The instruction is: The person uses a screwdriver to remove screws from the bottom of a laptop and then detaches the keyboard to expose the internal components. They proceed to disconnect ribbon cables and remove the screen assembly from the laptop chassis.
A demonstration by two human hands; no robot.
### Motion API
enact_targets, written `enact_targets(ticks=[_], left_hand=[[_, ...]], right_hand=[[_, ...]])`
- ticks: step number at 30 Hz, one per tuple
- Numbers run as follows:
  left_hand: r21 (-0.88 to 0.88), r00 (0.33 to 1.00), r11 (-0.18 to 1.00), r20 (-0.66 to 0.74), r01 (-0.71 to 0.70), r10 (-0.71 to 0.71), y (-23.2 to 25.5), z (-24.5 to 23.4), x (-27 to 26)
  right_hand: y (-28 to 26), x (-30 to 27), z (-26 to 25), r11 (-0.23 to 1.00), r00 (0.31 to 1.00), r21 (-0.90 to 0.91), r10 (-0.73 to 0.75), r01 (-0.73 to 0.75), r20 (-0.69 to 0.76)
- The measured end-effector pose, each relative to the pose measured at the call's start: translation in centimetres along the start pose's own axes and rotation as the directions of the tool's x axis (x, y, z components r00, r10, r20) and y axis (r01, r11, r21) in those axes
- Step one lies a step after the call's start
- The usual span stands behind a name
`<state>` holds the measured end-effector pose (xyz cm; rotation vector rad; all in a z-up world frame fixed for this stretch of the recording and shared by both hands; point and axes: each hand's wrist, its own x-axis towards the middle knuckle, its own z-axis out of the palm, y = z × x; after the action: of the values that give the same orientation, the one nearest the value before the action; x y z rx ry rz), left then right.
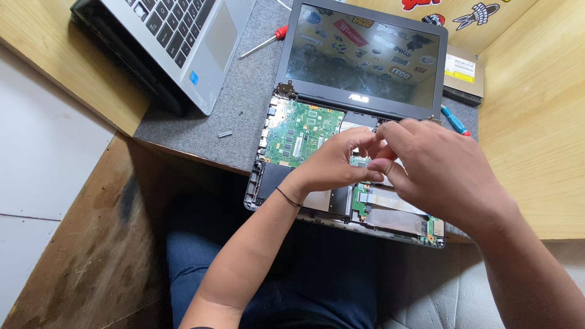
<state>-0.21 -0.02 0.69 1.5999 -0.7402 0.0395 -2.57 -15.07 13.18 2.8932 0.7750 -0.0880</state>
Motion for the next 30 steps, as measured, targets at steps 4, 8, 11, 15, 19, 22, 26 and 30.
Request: enact_targets(ticks=[4, 8, 11, 15, 19, 22, 26, 30], left_hand=[[-0.026, 0.997, 0.997, 0.008, 0.071, -0.071, 0.3, -0.3, -0.2], [-0.051, 0.998, 0.997, -0.016, 0.065, -0.066, 1.0, -1.0, -0.4], [0.033, 0.995, 0.996, -0.054, 0.081, -0.080, 1.0, -1.2, -0.4], [0.022, 0.992, 0.994, -0.074, 0.108, -0.106, 0.3, -1.3, -0.9], [0.001, 0.986, 0.989, -0.083, 0.146, -0.145, -0.1, -1.3, -1.1], [-0.016, 0.988, 0.991, -0.072, 0.136, -0.137, -0.3, -1.3, -1.1], [0.017, 0.983, 0.984, -0.057, 0.175, -0.174, -0.3, -1.2, -1.1], [0.076, 0.981, 0.978, -0.038, 0.192, -0.190, -0.3, -1.1, -1.2]], right_hand=[[0.3, 0.2, -0.2, 0.992, 0.993, 0.099, 0.074, -0.083, 0.089], [1.3, -0.2, -0.4, 0.991, 0.997, 0.118, 0.069, -0.065, -0.029], [1.2, 0.0, -0.6, 0.988, 0.997, 0.148, 0.059, -0.052, -0.040], [1.0, 0.5, 0.5, 0.988, 0.999, 0.150, 0.029, -0.031, 0.015], [1.0, 0.7, 1.0, 0.990, 1.000, 0.142, 0.005, -0.006, 0.007], [0.7, 0.7, 0.6, 0.990, 0.999, 0.136, 0.033, -0.037, 0.037], [0.9, 0.6, 0.3, 0.987, 0.998, 0.151, 0.046, -0.052, 0.039], [1.1, 0.4, 0.3, 0.990, 0.999, 0.135, 0.036, -0.039, 0.026]])
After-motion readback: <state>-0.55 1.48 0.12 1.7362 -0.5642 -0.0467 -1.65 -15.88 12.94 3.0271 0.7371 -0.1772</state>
